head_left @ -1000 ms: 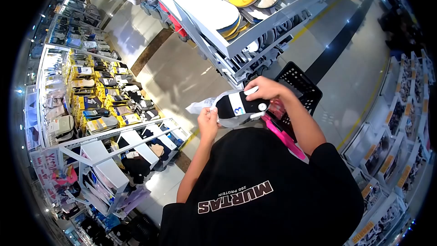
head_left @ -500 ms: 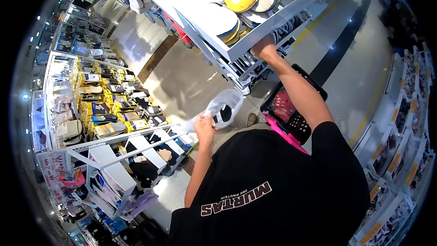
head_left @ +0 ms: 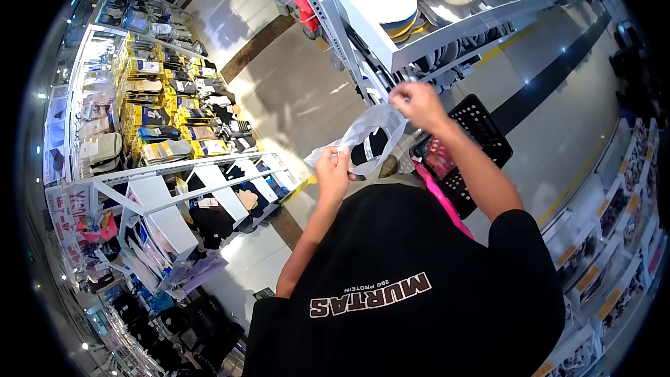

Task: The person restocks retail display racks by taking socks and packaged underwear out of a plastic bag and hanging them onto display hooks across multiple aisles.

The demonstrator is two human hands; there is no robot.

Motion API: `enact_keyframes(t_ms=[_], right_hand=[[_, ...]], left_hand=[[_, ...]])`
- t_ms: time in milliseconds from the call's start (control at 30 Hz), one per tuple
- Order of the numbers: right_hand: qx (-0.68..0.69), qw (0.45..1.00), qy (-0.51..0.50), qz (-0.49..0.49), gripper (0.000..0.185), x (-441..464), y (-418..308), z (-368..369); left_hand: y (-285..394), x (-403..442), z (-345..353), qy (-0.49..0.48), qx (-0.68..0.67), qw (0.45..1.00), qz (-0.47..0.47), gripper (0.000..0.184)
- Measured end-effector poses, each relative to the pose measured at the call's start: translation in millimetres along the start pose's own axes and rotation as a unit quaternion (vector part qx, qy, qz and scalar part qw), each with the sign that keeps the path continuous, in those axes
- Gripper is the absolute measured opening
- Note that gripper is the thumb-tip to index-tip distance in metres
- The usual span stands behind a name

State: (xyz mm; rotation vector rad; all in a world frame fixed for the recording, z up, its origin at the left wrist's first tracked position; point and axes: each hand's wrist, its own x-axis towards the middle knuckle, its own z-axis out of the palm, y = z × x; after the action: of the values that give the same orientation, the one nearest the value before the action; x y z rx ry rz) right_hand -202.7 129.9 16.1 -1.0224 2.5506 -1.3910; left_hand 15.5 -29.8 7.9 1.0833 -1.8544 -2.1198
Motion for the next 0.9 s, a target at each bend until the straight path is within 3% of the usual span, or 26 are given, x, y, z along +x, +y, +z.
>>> enact_keyframes(t_ms=[33,133,167,233,300,333,467,567,600,700,733,833,900], right_hand=[[-0.043,0.994,-0.008,-0.096,0.017,-14,-6,7],[0.096,0.97,-0.201,0.097,0.021,-31,-13,24],[0.034,0.959,-0.28,0.035,0.023,-36,0,36],[-0.022,0.915,-0.402,0.037,0.025,-45,-3,52],[-0.122,0.901,-0.417,-0.003,0.028,-55,11,77],[-0.21,0.862,-0.462,-0.001,0.027,-55,24,97],[-0.281,0.864,-0.418,0.018,0.027,-80,75,123],[-0.313,0.843,-0.438,-0.022,0.031,-82,67,117],[-0.328,0.857,-0.383,-0.103,0.027,-91,70,116],[-0.271,0.903,-0.328,-0.053,0.023,-116,92,149],[-0.226,0.871,-0.433,0.052,0.024,-100,52,122],[-0.204,0.91,-0.36,0.006,0.026,-113,61,133],[-0.204,0.895,-0.394,0.047,0.029,-110,62,133]], left_hand=[[2,0,3,-0.008,0.0,1.0,0.003,0.018],[4,1,14,-0.037,-0.009,0.999,0.006,0.017],[2,3,17,-0.047,-0.016,0.999,0.004,0.017],[3,1,23,-0.068,-0.017,0.998,0.005,0.017],[8,-4,35,-0.099,-0.011,0.995,0.011,0.017],[9,-8,41,-0.105,-0.008,0.994,0.01,0.016],[8,-18,51,-0.138,0.024,0.99,0.026,0.016],[0,-17,46,-0.125,0.024,0.992,0.022,0.017],[0,-16,45,-0.12,0.025,0.992,0.025,0.017],[1,-13,44,-0.113,0.021,0.993,0.034,0.018],[0,-13,44,-0.117,0.017,0.992,0.035,0.018],[3,-13,43,-0.115,0.011,0.993,0.038,0.017],[5,-12,43,-0.108,0.003,0.993,0.04,0.017]])
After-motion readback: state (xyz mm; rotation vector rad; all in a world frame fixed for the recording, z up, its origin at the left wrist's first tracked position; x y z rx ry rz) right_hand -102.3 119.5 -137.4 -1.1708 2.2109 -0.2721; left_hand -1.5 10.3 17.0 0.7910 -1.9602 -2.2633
